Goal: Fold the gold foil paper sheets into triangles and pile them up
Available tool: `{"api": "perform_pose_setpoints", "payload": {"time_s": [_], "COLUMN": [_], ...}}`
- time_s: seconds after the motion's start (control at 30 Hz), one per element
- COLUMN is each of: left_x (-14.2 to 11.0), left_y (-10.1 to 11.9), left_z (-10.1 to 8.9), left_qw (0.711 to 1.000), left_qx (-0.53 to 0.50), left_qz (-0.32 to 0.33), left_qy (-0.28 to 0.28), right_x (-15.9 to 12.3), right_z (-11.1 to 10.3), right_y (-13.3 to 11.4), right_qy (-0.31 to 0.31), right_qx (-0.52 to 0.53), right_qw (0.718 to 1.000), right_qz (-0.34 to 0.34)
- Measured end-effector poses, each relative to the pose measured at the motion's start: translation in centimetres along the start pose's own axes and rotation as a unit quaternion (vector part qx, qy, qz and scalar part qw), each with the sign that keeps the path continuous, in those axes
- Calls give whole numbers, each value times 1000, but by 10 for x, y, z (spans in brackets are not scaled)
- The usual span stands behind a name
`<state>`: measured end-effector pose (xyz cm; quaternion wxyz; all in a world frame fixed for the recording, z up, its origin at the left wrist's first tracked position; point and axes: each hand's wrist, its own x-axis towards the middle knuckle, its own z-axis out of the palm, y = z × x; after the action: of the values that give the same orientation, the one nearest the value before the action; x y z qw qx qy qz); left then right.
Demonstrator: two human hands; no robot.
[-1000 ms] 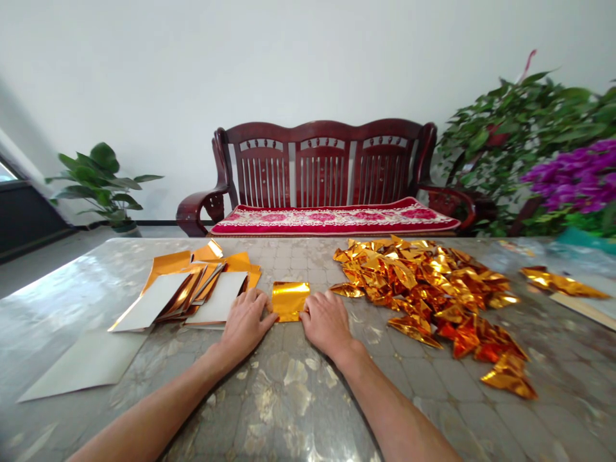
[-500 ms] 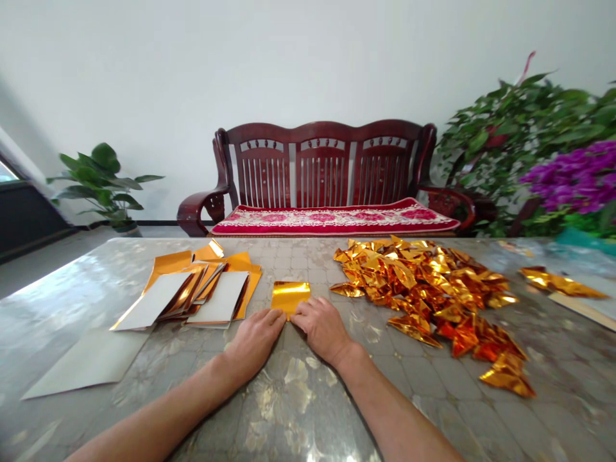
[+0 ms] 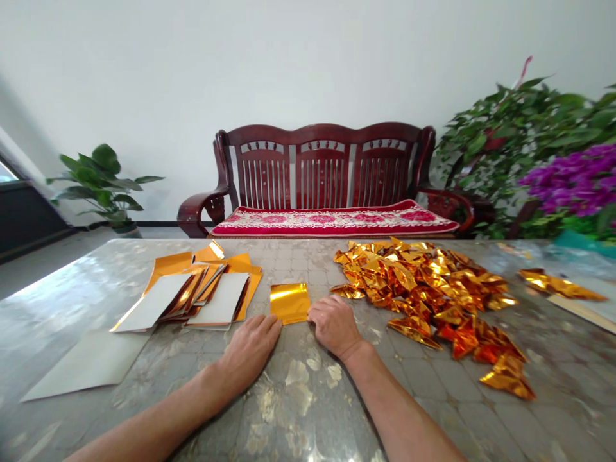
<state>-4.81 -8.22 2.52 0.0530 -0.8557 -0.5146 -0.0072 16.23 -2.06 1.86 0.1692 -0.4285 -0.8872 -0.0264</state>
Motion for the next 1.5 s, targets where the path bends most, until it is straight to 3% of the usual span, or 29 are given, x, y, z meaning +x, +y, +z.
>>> {"api": "perform_pose_setpoints", "payload": {"time_s": [0.13,0.3,0.6,0.8,0.9,0.97,1.03,1.1,1.2,1.37,1.5], "left_x": [-3,-1,1,0,-1,1,4,8,12,15,16], "left_y": [3,11,21,18,12,6,-1,-8,-17,-28,-30], "left_z": [4,9,8,14,16,15,12,9,8,16,19], "left_qw": [999,997,994,985,967,947,922,906,898,878,903], "left_qx": [-24,-62,-102,-152,-212,-235,-230,-214,-207,-241,-214], "left_qz": [22,1,44,48,42,41,38,27,27,48,44], "left_qy": [22,35,17,58,131,216,308,365,387,411,371], "right_x": [1,2,9,10,10,9,8,6,3,-1,0], "right_z": [-1,0,6,9,8,6,2,-3,-10,-16,-14], "right_y": [0,-5,-23,-28,-30,-32,-34,-35,-36,-34,-30], "right_qy": [19,45,37,30,42,72,117,160,221,324,297], "right_qx": [-9,9,81,97,84,65,32,-6,-49,-65,-74], "right_qw": [998,992,981,976,979,982,986,986,974,941,948], "right_qz": [57,119,174,191,180,159,115,52,-18,-71,-81]}}
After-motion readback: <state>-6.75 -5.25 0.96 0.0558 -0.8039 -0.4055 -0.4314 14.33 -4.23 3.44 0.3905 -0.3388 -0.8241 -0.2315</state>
